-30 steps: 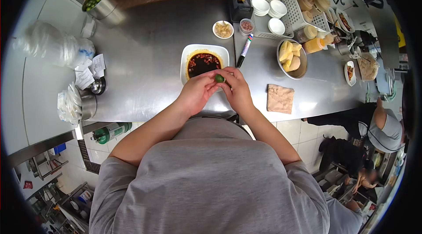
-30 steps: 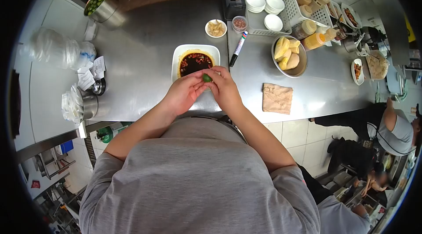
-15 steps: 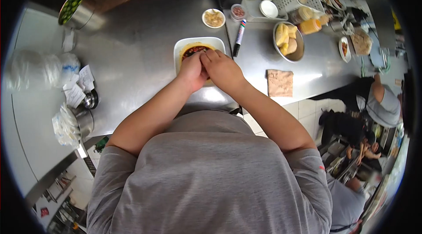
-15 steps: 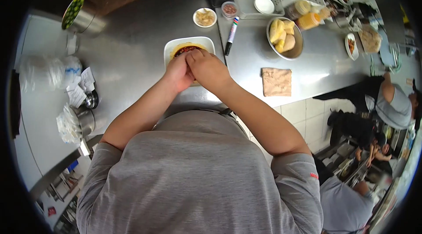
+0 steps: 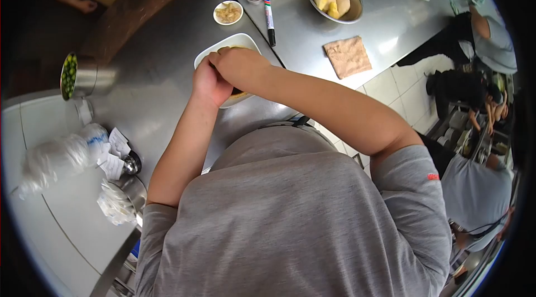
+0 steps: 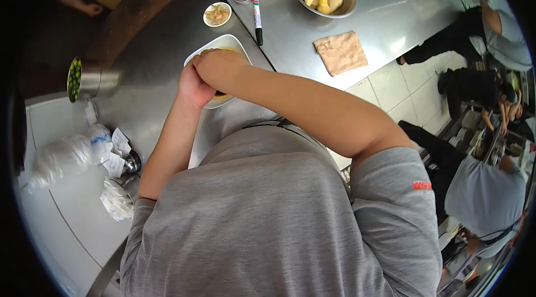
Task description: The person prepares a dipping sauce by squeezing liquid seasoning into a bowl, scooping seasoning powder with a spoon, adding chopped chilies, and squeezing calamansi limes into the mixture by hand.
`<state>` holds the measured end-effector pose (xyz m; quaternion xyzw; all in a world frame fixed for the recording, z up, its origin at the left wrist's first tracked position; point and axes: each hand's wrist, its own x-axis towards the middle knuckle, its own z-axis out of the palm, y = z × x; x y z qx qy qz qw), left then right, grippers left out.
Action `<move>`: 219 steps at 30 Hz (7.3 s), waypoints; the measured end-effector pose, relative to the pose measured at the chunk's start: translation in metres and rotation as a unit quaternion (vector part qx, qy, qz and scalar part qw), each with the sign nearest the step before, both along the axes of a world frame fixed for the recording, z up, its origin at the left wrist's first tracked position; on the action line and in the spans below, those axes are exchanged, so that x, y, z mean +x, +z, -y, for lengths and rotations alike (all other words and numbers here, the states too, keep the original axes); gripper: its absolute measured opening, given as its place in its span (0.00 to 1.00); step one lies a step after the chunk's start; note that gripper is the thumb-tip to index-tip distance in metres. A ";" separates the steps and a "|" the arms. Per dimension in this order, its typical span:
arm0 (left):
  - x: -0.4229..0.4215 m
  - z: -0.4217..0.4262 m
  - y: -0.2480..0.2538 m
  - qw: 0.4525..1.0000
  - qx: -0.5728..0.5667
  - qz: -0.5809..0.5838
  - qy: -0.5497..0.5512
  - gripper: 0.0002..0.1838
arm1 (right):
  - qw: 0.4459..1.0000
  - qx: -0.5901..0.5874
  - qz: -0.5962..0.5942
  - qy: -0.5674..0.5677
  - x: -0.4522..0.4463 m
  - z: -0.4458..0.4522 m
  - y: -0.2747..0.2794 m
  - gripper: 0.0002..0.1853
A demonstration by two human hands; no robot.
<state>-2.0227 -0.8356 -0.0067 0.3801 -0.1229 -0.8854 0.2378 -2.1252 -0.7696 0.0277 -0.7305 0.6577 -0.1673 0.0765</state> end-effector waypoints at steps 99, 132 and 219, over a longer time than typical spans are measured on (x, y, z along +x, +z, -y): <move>-0.171 -0.088 0.023 0.960 -0.037 -0.038 -0.275 0.07 | 0.891 0.149 0.154 -0.400 -0.149 -0.232 0.029 0.31; -0.144 -0.097 0.042 0.937 -0.088 -0.115 -0.319 0.27 | 0.548 -0.129 0.809 -0.168 -0.132 -0.225 0.021 0.17; -0.142 -0.112 0.014 0.986 -0.042 -0.018 -0.161 0.10 | 0.975 -0.119 0.023 -0.189 -0.105 -0.140 0.026 0.13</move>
